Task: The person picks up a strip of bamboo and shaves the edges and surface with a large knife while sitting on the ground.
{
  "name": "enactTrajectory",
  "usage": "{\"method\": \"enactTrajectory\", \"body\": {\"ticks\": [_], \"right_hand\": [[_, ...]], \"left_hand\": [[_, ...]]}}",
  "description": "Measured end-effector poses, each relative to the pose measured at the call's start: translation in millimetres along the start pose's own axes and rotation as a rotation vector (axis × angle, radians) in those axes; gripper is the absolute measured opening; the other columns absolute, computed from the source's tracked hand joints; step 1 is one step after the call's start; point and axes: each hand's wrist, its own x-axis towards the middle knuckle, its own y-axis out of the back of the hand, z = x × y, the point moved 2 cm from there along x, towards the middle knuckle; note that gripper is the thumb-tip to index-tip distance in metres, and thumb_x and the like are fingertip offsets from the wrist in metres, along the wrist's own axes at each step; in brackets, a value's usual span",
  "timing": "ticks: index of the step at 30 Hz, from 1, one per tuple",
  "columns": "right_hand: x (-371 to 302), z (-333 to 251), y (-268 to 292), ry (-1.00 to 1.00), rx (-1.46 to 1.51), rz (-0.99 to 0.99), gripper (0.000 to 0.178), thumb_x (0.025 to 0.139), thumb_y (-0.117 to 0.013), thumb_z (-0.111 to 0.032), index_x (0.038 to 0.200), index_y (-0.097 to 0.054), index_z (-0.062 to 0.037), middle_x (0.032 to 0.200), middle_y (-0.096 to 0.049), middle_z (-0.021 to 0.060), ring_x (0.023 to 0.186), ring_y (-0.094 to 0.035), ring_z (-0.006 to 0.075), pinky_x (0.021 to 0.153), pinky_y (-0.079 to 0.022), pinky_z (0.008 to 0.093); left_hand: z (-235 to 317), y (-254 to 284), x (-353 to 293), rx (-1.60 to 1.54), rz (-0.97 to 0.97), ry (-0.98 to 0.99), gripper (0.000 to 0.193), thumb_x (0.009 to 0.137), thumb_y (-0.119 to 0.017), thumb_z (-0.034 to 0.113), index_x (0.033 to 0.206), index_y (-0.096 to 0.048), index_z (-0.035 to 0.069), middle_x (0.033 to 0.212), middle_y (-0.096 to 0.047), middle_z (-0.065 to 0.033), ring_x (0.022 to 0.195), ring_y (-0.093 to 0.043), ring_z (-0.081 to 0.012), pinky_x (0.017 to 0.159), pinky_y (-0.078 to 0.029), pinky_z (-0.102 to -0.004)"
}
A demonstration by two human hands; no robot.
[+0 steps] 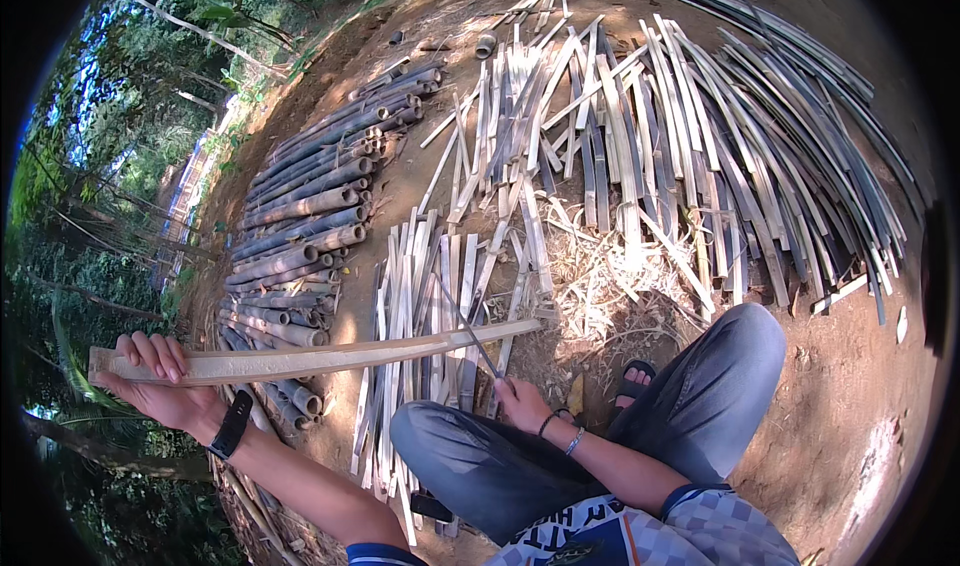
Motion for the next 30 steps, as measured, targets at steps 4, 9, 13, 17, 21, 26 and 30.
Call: {"method": "enactTrajectory", "body": {"ticks": [4,9,13,17,21,26,30], "right_hand": [[10,43,20,-0.448,0.041,0.024,0.044,0.097,-0.04,-0.043,0.076,-0.046,-0.0049,0.049,-0.044,0.0025,0.036,-0.044,0.0137,0.034,-0.037,0.0307],[3,11,-1,-0.365,0.123,-0.115,0.046,0.096,-0.041,-0.044,0.074,-0.046,-0.0044,0.049,-0.044,0.0026,0.037,-0.046,0.0157,0.037,-0.038,0.0316],[6,22,-5,-0.18,0.001,-0.03,0.053,0.094,-0.04,-0.047,0.074,-0.052,0.0003,0.05,-0.052,0.0093,0.042,-0.055,0.0236,0.044,-0.042,0.0372],[16,48,14,-0.465,0.007,0.039,0.044,0.096,-0.041,-0.041,0.072,-0.047,-0.0045,0.05,-0.046,0.0025,0.035,-0.046,0.0146,0.036,-0.039,0.0309],[11,36,2,-0.446,0.009,0.018,0.049,0.095,-0.041,-0.045,0.074,-0.053,-0.0015,0.055,-0.054,0.0109,0.039,-0.051,0.0219,0.043,-0.044,0.0368],[10,34,17,-0.428,-0.136,0.038,0.052,0.093,-0.043,-0.046,0.072,-0.053,-0.0002,0.058,-0.056,0.0147,0.05,-0.057,0.0265,0.052,-0.045,0.0412],[12,55,17,-0.569,0.075,0.084,0.049,0.094,-0.044,-0.045,0.073,-0.05,-0.0011,0.053,-0.051,0.0081,0.041,-0.052,0.0206,0.043,-0.042,0.0349]], "left_hand": [[4,12,1,0.009,0.029,-0.015,0.044,0.095,-0.041,0.049,0.078,-0.039,0.009,0.053,-0.033,-0.0003,0.039,-0.033,-0.0079,0.036,-0.029,-0.0193],[8,30,-8,0.018,0.066,0.001,0.043,0.095,-0.043,0.048,0.077,-0.037,0.009,0.053,-0.033,-0.0003,0.04,-0.033,-0.0088,0.037,-0.03,-0.0207],[6,41,-7,0.032,0.123,-0.016,0.044,0.095,-0.043,0.049,0.077,-0.037,0.009,0.053,-0.032,-0.0002,0.04,-0.033,-0.0086,0.035,-0.029,-0.02],[8,56,-6,0.032,0.112,0.0,0.044,0.095,-0.043,0.049,0.077,-0.038,0.009,0.053,-0.032,0.0002,0.04,-0.033,-0.0083,0.036,-0.029,-0.0202],[10,63,-12,0.046,0.118,0.0,0.044,0.095,-0.042,0.049,0.077,-0.038,0.009,0.055,-0.033,0.0005,0.04,-0.032,-0.0081,0.036,-0.028,-0.0205],[8,66,-12,0.011,0.057,0.038,0.044,0.094,-0.045,0.048,0.077,-0.04,0.008,0.056,-0.034,-0.0007,0.044,-0.033,-0.0094,0.04,-0.029,-0.0211],[11,62,-6,0.026,0.077,0.015,0.046,0.095,-0.041,0.05,0.076,-0.038,0.008,0.056,-0.033,-0.0012,0.041,-0.032,-0.0092,0.038,-0.029,-0.0217]]}}
